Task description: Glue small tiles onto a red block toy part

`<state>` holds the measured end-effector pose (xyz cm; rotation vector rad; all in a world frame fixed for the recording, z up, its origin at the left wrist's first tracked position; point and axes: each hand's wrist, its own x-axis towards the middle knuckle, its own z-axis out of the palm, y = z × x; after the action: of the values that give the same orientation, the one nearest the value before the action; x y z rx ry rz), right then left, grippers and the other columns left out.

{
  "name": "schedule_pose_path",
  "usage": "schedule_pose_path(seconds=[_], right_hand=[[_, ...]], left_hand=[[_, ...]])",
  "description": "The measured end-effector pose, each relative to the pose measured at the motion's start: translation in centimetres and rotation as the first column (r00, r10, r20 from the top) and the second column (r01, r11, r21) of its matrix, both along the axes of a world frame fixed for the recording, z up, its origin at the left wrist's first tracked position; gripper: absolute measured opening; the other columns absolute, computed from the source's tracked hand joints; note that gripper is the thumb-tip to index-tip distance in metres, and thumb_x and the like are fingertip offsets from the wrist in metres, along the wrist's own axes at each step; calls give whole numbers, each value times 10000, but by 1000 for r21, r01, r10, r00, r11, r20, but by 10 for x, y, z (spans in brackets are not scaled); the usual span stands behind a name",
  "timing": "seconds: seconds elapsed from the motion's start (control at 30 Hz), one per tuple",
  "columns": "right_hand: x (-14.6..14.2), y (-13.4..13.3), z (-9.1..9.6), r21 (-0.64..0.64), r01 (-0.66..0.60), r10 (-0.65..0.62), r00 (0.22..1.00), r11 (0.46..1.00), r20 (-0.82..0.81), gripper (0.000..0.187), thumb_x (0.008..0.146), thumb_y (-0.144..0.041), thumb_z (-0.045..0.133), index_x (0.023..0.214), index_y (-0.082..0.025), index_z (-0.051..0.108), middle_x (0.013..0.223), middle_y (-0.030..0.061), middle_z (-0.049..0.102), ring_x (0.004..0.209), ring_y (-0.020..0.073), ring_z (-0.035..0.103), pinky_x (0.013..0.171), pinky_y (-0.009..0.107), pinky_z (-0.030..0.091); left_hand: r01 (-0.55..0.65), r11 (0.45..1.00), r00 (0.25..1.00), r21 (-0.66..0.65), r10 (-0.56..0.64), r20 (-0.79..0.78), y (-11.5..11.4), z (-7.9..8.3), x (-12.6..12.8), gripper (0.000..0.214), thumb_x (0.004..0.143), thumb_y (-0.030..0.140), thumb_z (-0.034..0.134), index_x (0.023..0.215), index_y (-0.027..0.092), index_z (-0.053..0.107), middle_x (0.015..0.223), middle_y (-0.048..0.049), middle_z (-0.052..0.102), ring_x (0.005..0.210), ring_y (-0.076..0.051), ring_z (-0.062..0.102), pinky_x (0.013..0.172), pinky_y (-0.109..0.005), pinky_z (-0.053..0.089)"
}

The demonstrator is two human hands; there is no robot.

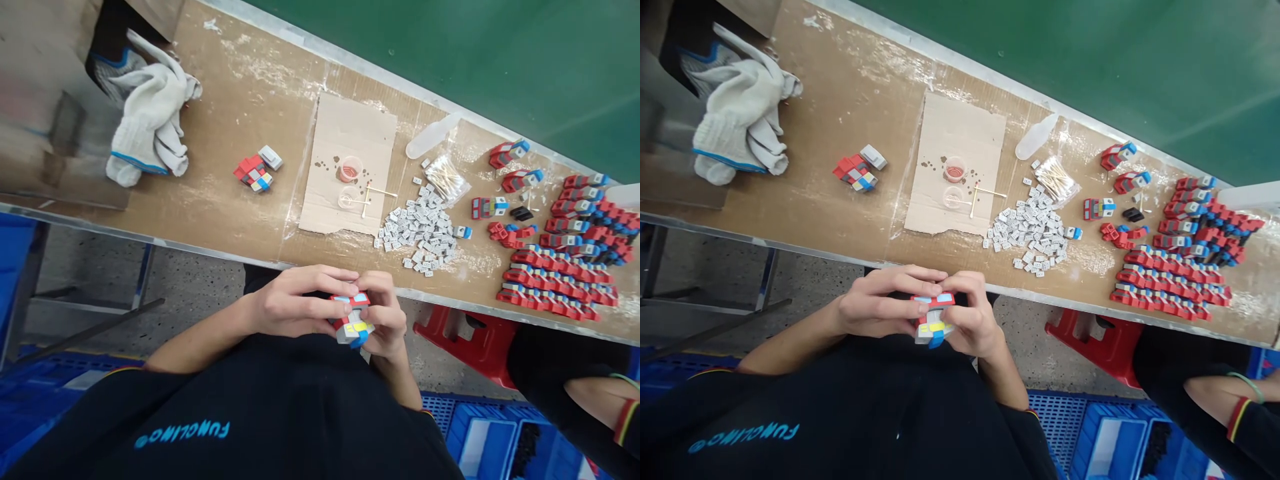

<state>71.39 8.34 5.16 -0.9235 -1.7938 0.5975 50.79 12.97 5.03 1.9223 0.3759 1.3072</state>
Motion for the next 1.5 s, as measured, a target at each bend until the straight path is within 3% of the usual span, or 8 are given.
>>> schedule_pose_path(seconds=[0.1,0.23,0.37,0.63,0.83,1.03,1.3,1.5], right_hand=[[2,-3,9,43,111,-116,984,993,135,175,950,-138,681,1029,-284,624,1126,54,604,974,212,605,791,394,582],[1,-8,24,17,152,-151,947,988,285,258,893,-50,715,1034,-259,661,975,30,604,884,202,585,737,368,543],[-3,-12,31,34,167,-169,936,985,309,217,929,-48,678,1040,-234,667,889,18,652,808,191,594,696,362,524],[-4,-19,27,117,174,-201,936,978,289,152,969,-92,660,1040,-219,706,868,35,710,779,200,602,681,376,510],[0,-21,32,94,158,-181,915,983,360,187,964,-91,652,1062,-244,699,883,27,699,826,215,608,717,385,527],[-2,-15,32,113,112,-146,919,987,366,175,1006,-66,563,1020,-202,674,869,42,702,801,189,613,687,356,499],[-1,-13,29,70,114,-129,953,991,273,155,981,-75,648,1021,-224,648,882,20,715,806,184,624,702,363,541],[3,-8,32,19,-18,11,944,1000,331,171,976,-32,619,1033,-190,652,916,46,740,852,189,647,726,359,553]], left_hand=[[-25,999,999,24,26,-36,-2,1,-3,213,975,218,783,1176,166,731,1191,-141,796,1200,-283,793,1044,-386,701],[-62,997,997,38,64,-39,-5,2,-6,186,952,192,808,1106,118,733,1135,-151,811,1213,-285,789,1046,-365,698],[-104,994,994,30,105,-25,-10,4,-5,219,905,152,852,1084,116,730,1170,-145,818,1218,-299,787,1034,-379,710],[-119,986,987,113,130,-94,-17,13,-9,240,879,121,873,1055,92,712,1129,-141,826,1226,-316,780,1007,-353,720],[-70,987,984,145,92,-152,-14,19,-12,193,912,103,824,1078,109,726,1083,-133,833,1209,-308,789,1003,-357,722],[-74,978,976,194,111,-187,-12,19,-11,114,968,145,777,1052,109,708,1061,-132,830,1207,-299,789,1010,-346,713],[-94,990,989,102,105,-103,-11,9,-5,168,975,218,782,1087,116,711,1088,-146,816,1142,-288,816,1021,-363,711],[-21,996,983,90,38,-182,-8,8,-7,148,1019,224,713,1122,120,693,1058,-146,795,1132,-280,811,1033,-370,697]])
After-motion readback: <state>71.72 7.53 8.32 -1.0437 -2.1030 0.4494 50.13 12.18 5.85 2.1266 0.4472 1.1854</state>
